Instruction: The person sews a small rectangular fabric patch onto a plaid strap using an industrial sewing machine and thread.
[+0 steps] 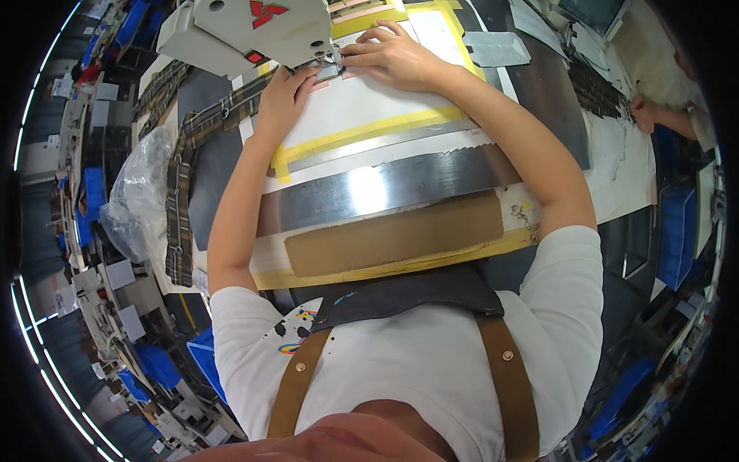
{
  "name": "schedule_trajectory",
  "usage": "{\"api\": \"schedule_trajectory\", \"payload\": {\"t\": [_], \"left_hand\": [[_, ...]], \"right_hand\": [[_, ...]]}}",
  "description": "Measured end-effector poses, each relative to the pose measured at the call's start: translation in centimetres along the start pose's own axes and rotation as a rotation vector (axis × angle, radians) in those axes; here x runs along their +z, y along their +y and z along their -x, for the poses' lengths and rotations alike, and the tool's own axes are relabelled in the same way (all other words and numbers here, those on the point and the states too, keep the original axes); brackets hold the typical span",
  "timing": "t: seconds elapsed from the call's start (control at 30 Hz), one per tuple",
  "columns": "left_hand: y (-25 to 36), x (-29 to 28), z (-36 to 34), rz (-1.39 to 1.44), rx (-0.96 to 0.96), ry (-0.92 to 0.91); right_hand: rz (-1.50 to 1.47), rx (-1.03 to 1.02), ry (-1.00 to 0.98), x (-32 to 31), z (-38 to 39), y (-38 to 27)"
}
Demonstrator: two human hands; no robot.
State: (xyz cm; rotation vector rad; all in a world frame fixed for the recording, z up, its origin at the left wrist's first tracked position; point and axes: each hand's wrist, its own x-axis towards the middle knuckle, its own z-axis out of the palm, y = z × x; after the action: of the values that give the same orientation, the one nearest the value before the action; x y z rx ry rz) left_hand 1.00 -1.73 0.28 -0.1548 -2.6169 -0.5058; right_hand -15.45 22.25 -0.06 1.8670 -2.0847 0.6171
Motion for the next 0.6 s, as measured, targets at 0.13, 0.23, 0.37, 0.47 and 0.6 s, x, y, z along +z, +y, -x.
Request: {"api": "schedule_trajectory", "payload": {"t": [0.13,0.23,0.37,0.47,0.6], "left_hand": [[0.2,0.0,0.3,0.019,-0.030,0.003],[0.2,0.1,0.4,0.033,-0.017,0.014],[0.3,0.2,0.6,0.004,0.015,0.023],[0.3,0.0,0.6,0.008,0.006,0.003],[0.8,0.0,0.5,0.002,0.035,0.002]], "right_hand": [[-0.004,0.022,0.003,-0.2,0.1,-0.7],[-0.027,0.042,-0.010,-0.4,0.2,-1.0],[-0.012,0.034,-0.011,-0.8,0.2,-1.3],[-0.004,0.043,-0.033,-0.8,0.2,-1.6],[0.024,0.019,0.045,-0.4,0.6,-1.4]]}}
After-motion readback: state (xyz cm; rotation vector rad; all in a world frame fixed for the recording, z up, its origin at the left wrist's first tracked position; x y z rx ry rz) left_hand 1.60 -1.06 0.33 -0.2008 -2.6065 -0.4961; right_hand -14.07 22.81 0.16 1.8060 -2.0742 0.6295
